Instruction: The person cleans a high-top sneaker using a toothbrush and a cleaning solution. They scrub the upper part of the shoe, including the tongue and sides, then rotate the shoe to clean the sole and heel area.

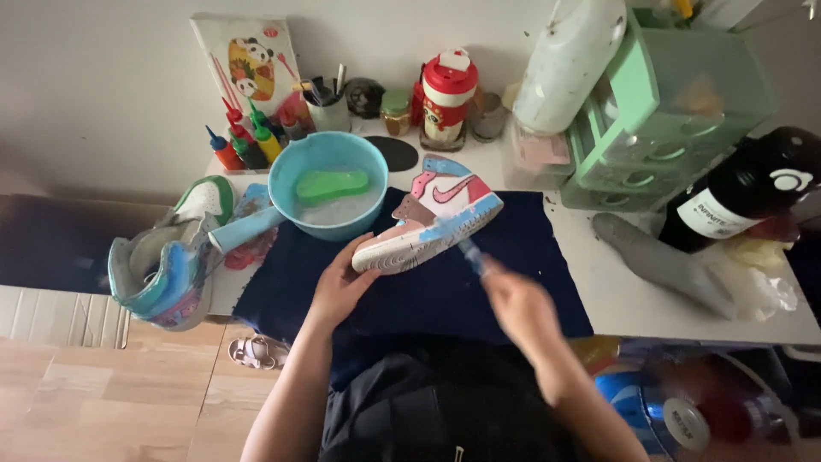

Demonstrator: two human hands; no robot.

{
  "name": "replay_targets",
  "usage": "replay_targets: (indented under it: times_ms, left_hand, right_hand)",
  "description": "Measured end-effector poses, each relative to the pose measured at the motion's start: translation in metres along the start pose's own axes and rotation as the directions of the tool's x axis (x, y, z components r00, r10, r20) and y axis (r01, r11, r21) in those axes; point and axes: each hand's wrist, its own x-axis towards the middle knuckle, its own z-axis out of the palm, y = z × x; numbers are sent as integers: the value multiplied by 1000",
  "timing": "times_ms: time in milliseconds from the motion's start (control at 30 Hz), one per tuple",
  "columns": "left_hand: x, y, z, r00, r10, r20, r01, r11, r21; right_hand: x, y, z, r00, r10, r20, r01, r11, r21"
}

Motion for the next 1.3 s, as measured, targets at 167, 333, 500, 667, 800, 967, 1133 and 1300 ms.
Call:
replay_targets:
  times_ms: [167, 333, 500, 667, 800, 967, 1133, 1300]
  left_hand:
    - [1, -2, 1, 1000, -25, -10, 25, 999, 38]
    - [-1, 6, 4, 998, -57, -6, 57, 997, 42]
    - [-4, 17, 5, 998, -58, -16, 59, 995, 75]
    - [-1, 8, 6, 998, -55, -21, 56, 997, 53]
    - [-2, 14, 6, 998, -49, -31, 51, 997, 59]
    - [0, -1, 5, 999, -26, -20, 28, 997, 71]
    - [-2, 8, 7, 998, -48, -47, 51, 997, 53]
    - [-1, 7, 3, 998, -42, -56, 46, 997, 60]
  right_hand:
    - [12, -1, -22, 996, 78, -49, -82, 994, -73]
    - [0, -7, 4, 990, -128, -62, 132, 989, 59]
    - [18, 24, -26, 990, 99, -103, -104, 993, -48]
    - [3, 32, 18, 999, -23, -36, 22, 999, -42]
    - [31, 22, -32, 986, 62, -157, -73, 995, -65]
    - [4, 9, 17, 982, -105, -155, 82, 985, -153]
    - [22, 17, -16, 998, -1, -59, -2, 999, -54]
    - [4, 15, 11, 998, -62, -4, 61, 995, -73]
